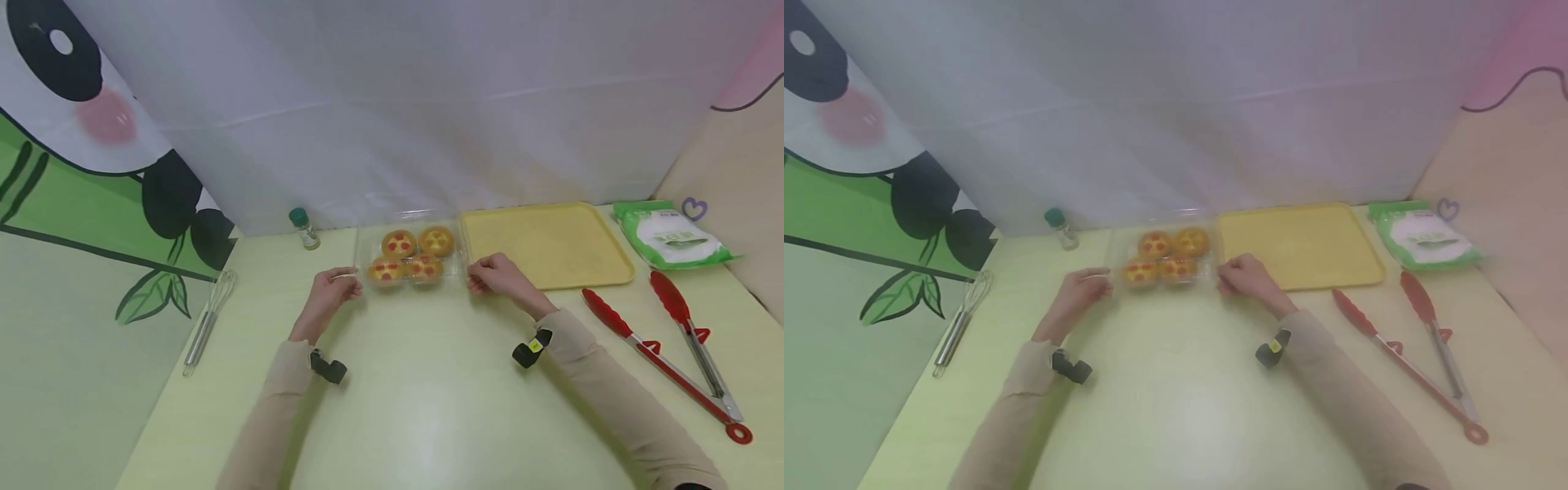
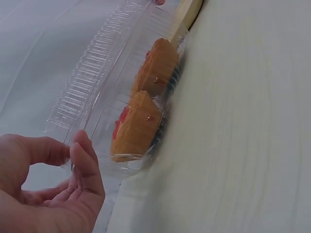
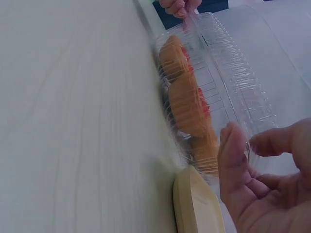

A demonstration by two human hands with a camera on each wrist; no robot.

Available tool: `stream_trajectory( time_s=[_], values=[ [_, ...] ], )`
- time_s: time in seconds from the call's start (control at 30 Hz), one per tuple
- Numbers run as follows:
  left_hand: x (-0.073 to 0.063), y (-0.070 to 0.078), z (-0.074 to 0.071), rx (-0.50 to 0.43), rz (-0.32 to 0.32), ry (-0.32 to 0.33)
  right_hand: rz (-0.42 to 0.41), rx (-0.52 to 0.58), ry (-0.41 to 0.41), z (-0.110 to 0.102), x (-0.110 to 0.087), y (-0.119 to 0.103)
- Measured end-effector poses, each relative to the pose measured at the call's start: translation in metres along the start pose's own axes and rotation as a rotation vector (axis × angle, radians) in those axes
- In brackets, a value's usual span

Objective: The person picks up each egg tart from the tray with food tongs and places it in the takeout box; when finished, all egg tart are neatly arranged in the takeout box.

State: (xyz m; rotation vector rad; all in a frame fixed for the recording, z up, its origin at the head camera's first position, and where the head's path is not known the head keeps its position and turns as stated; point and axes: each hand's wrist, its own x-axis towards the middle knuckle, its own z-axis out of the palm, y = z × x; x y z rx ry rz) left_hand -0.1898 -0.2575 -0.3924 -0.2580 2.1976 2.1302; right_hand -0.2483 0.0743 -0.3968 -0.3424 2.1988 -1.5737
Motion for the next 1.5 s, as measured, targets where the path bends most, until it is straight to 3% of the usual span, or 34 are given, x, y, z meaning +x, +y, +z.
stream_trajectory(
  time_s=[0.13, 0.47, 0.73, 1.17, 1.27, 1.37, 1.43, 1.5],
  values=[
    [0.006, -0.002, 0.000, -0.044, -0.005, 0.056, 0.002, 0.002, -0.021, 0.002, 0.005, -0.001],
    [0.007, -0.007, -0.002, -0.065, -0.031, 0.092, 0.001, 0.050, -0.051, 0.004, 0.012, 0.001],
    [0.009, -0.008, -0.003, -0.083, -0.051, 0.102, 0.002, 0.113, -0.033, 0.007, 0.012, 0.003],
    [0.009, -0.003, -0.002, -0.094, -0.042, 0.092, -0.028, 0.096, -0.003, 0.008, 0.016, 0.005],
    [0.009, 0.000, -0.005, -0.013, -0.044, 0.059, -0.033, 0.014, 0.014, 0.007, 0.014, 0.004],
    [0.006, 0.007, -0.011, 0.163, 0.001, 0.037, -0.079, -0.129, 0.072, 0.000, 0.007, -0.001],
    [0.005, 0.012, -0.016, 0.318, 0.080, 0.048, -0.130, -0.252, 0.141, -0.008, 0.002, -0.005],
    [0.003, 0.018, -0.022, 0.476, 0.208, 0.085, -0.192, -0.362, 0.207, -0.017, -0.004, -0.010]
  ],
)
